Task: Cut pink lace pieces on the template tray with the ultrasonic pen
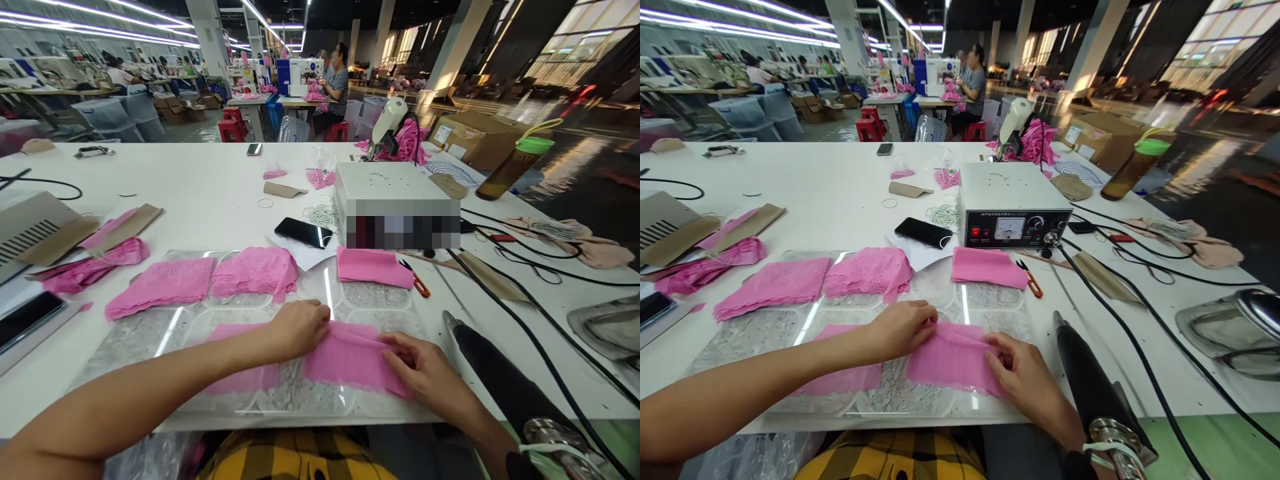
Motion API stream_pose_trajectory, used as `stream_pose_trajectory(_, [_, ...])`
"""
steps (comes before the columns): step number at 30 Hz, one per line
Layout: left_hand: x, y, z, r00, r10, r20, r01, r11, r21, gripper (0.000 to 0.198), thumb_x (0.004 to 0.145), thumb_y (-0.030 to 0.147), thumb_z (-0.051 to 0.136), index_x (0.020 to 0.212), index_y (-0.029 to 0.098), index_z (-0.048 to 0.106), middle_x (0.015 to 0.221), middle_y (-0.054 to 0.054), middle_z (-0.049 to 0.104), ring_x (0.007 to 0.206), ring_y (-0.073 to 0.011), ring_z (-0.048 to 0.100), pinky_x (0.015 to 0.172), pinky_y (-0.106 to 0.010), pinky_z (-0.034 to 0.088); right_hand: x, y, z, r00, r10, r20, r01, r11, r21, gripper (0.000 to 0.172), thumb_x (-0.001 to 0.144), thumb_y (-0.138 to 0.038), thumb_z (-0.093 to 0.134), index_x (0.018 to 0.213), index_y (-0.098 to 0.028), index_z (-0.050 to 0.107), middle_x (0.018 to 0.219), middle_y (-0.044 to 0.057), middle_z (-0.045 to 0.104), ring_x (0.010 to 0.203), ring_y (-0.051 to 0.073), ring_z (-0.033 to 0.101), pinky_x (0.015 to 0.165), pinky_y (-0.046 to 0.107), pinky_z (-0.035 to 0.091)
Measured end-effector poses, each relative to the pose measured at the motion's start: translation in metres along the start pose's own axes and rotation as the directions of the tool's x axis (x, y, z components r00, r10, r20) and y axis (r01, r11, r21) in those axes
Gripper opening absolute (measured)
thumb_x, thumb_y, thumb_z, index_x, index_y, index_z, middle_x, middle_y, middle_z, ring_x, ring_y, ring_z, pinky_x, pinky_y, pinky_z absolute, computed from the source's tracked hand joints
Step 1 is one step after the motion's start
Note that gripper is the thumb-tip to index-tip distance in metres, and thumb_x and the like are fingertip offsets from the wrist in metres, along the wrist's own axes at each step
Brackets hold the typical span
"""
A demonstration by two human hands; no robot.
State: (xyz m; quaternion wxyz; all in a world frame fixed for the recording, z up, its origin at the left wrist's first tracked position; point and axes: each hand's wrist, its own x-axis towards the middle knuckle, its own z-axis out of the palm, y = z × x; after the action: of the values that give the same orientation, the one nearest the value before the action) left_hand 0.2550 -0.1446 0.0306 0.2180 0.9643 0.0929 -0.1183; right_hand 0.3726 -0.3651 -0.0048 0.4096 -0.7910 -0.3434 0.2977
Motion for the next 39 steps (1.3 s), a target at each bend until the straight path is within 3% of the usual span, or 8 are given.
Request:
stream_pose_trajectory(5, [-0.005,0.014,0.009,0.987,0.159,-0.009,-0.158,0.981,0.111,0.013,0.092,0.019,0.052,0.094,0.016,0.065,0.102,-0.009,0.064,0.091,-0.0226,0.061,0.08,-0.034,0.05,-0.009,0.001,-0.007,0.994,0.095,0.055,-0.102,0.986,0.131,0.037,0.077,-0.042,0.057,0.103,-0.017,0.069,0.076,0.005,0.07,0.072,0.02,0.067,0.063,0.029,0.053])
stream_pose_trajectory(9, [0.009,0.031,0.017,0.964,0.265,0.007,-0.264,0.956,0.13,0.02,0.092,0.02,0.056,0.11,0.018,0.063,0.109,-0.008,0.062,0.096,-0.0225,0.061,0.084,-0.034,0.051,-0.011,0.002,-0.008,0.993,0.096,0.073,-0.106,0.981,0.16,0.038,0.077,-0.04,0.06,0.106,-0.017,0.068,0.079,0.005,0.07,0.075,0.019,0.066,0.066,0.029,0.053])
stream_pose_trajectory(14, [0.031,0.041,0.02,0.945,0.326,-0.007,-0.323,0.939,0.12,0.031,0.09,0.019,0.061,0.12,0.021,0.063,0.111,-0.006,0.061,0.091,-0.0197,0.065,0.072,-0.027,0.053,-0.013,0.0,-0.009,0.991,0.09,0.097,-0.1,0.99,0.104,0.042,0.08,-0.041,0.056,0.112,-0.016,0.066,0.083,0.005,0.069,0.076,0.019,0.064,0.067,0.03,0.051])
stream_pose_trajectory(24, [0.045,0.037,0.023,0.918,0.389,-0.073,-0.379,0.917,0.122,0.018,0.095,0.019,0.054,0.094,0.02,0.073,0.096,-0.003,0.064,0.073,-0.0141,0.063,0.06,-0.023,0.043,-0.015,-0.001,-0.008,0.991,0.072,0.114,-0.081,0.994,0.076,0.039,0.084,-0.036,0.053,0.116,-0.016,0.064,0.088,0.006,0.069,0.083,0.02,0.066,0.073,0.032,0.051])
stream_pose_trajectory(34, [0.041,0.019,0.031,0.875,0.46,-0.15,-0.457,0.888,0.055,0.023,0.098,0.02,0.052,0.101,0.02,0.074,0.085,-0.005,0.065,0.077,-0.0179,0.062,0.059,-0.023,0.04,-0.018,-0.007,-0.006,0.997,0.079,0.002,-0.079,0.997,-0.014,0.042,0.083,-0.042,0.055,0.115,-0.016,0.065,0.083,0.006,0.07,0.075,0.02,0.066,0.066,0.031,0.053])
stream_pose_trajectory(39, [0.042,0.018,0.032,0.867,0.455,-0.204,-0.478,0.874,-0.081,0.023,0.097,0.021,0.054,0.106,0.019,0.075,0.088,-0.007,0.069,0.078,-0.0185,0.065,0.063,-0.024,0.044,-0.023,-0.009,-0.003,0.968,-0.157,-0.193,0.103,0.959,-0.264,0.028,0.082,-0.034,0.058,0.106,-0.024,0.069,0.106,0.008,0.068,0.086,0.021,0.066,0.076,0.035,0.056])
